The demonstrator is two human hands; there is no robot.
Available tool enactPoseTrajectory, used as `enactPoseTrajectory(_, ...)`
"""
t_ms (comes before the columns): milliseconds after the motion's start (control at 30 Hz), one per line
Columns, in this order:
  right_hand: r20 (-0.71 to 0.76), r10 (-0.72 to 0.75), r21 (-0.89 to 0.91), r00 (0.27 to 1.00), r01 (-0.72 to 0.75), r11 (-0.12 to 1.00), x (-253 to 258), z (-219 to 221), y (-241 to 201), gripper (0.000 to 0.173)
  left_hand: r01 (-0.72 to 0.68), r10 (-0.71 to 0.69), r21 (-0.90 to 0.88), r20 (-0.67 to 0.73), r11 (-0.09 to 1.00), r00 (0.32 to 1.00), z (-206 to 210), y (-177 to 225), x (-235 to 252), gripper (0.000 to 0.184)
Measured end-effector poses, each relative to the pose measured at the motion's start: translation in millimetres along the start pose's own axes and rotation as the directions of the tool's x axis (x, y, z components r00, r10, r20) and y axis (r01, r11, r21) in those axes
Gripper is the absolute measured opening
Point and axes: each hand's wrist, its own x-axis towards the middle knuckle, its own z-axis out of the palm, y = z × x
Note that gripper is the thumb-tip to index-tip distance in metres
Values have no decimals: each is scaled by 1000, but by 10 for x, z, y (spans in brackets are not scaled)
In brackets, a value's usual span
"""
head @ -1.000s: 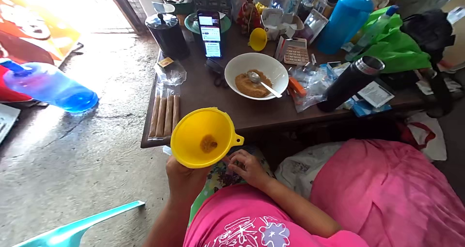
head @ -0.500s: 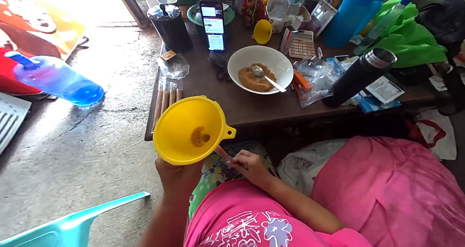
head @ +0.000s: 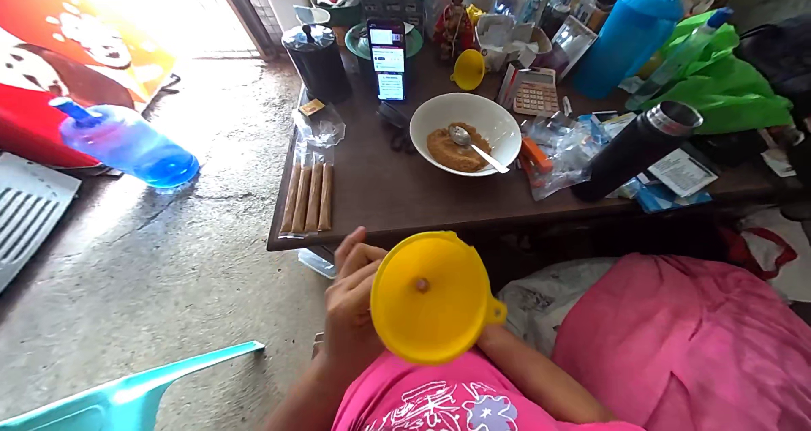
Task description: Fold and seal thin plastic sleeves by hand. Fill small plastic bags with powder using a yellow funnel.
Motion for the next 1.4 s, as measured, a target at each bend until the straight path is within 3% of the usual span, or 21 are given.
enactPoseTrajectory(167,-44,-7,-27,999,6,1000,-6,17,77,28,7,-7,0,6,1000,1000,4,-6,15,8)
enactPoseTrajectory(267,-204,-253,-114,946,234,966,29,146,300,16,48,-49,-28,-12,998,999,41,-33,0,11)
enactPoseTrajectory(400,-219,-491,33,843,509,860,118,14,145,53,120,-122,-59,-27,991,992,41,-72,25,14)
enactPoseTrajectory(500,-407,-540,117,737,629,769,160,-11,-107,34,139,-139,-79,1,987,990,48,-92,33,13)
enactPoseTrajectory(567,-461,-519,161,719,643,749,170,-7,-183,20,145,-145,-85,3,986,989,57,-92,19,13)
enactPoseTrajectory(900,-288,-429,340,856,510,790,314,175,129,20,210,-212,-52,-24,976,977,42,-168,-45,13)
enactPoseTrajectory(1000,-185,-327,437,927,375,818,353,262,285,23,230,-234,-74,-53,970,971,15,-211,56,17)
enactPoseTrajectory(1100,-83,-160,608,984,177,774,382,355,420,24,239,-245,-103,-57,966,968,30,-326,187,22)
enactPoseTrajectory(1267,100,20,690,995,-83,719,360,431,574,27,241,-257,-148,-104,959,961,12,-477,387,16)
enactPoseTrajectory(1400,101,17,700,995,-83,710,282,490,613,30,195,-216,-146,-151,970,965,-102,-501,588,14)
